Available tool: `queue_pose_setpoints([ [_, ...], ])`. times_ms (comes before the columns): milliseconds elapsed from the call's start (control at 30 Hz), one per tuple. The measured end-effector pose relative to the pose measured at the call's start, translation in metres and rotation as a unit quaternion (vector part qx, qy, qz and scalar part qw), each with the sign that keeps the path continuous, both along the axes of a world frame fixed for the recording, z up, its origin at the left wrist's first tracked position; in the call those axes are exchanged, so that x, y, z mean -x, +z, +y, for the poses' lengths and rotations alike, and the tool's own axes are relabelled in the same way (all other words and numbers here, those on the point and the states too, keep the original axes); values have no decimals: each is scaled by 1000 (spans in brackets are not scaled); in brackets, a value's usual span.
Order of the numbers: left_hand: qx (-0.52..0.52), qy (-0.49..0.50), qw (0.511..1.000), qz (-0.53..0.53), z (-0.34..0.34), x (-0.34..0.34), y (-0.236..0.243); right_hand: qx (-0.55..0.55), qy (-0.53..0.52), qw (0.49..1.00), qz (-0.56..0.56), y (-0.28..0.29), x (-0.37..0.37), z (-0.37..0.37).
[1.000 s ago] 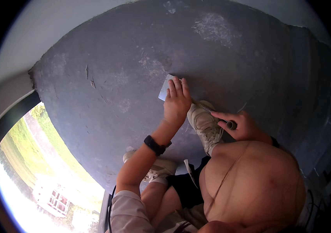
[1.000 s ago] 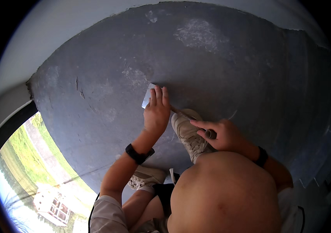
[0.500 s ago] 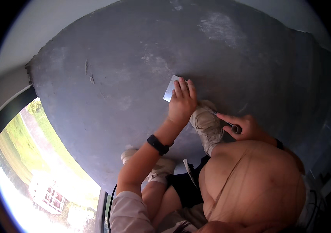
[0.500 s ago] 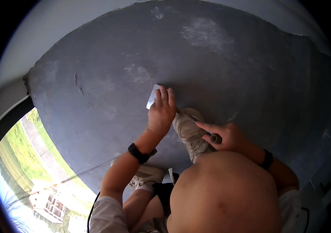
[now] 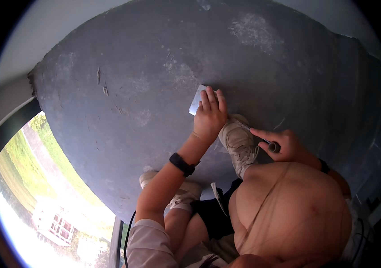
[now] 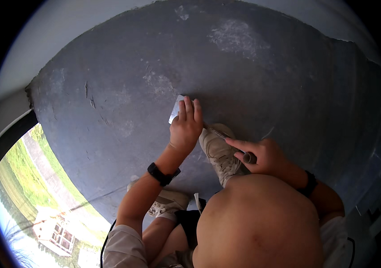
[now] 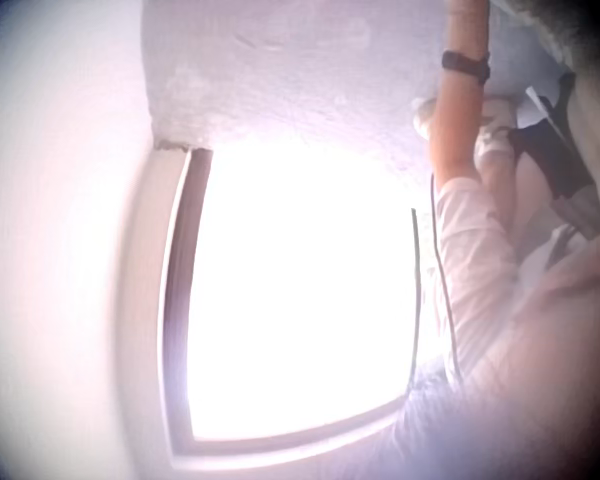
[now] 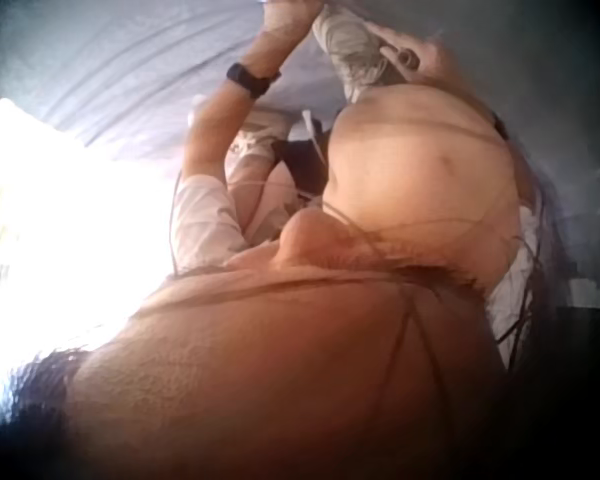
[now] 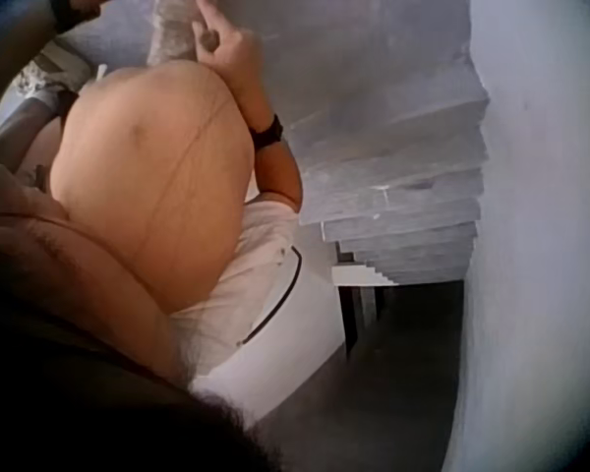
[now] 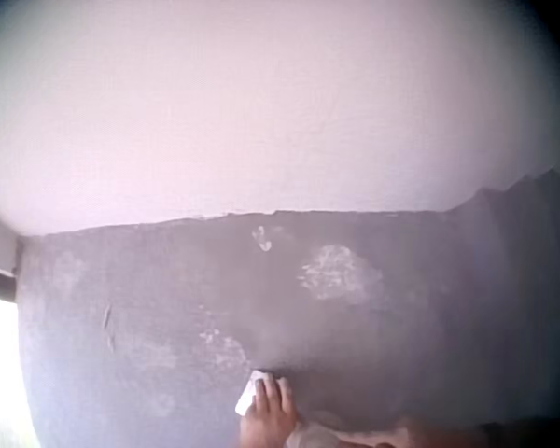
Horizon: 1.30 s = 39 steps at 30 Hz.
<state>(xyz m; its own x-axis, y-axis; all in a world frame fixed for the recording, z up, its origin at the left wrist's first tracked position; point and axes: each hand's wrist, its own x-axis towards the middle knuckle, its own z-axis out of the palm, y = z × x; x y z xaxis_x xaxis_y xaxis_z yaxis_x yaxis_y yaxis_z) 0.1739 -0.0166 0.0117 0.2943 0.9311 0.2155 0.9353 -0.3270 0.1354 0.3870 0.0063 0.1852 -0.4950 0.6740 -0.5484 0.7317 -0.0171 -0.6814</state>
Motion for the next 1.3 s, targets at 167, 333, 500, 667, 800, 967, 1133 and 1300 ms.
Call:
queue_pose_setpoints([
  [167,1,-11,999,-31,9,9,1,-1,-19,1000,2,-1,7,0],
  [333,0,-4,1000,-27,9,9,1,-10,-25,999,17,-5,7,-2],
  [500,-8,-2,1000,-29,9,8,0,-11,-16,1000,3,-4,6,-2],
  [667,-5,-7,1000,-28,10,9,1,-9,-14,1000,-6,-1,8,0],
  [800,1,-14,1000,-24,10,10,1,-7,-20,1000,-1,-3,7,-1],
  [967,-5,-8,1000,-29,10,9,1,-17,-23,1000,5,-3,8,0],
  [1133,-9,-2,1000,-25,10,6,1,-9,-39,999,6,-1,8,4],
  [1300,-14,16,1000,-15,11,1,0,-46,-13,999,19,-7,1,13],
])
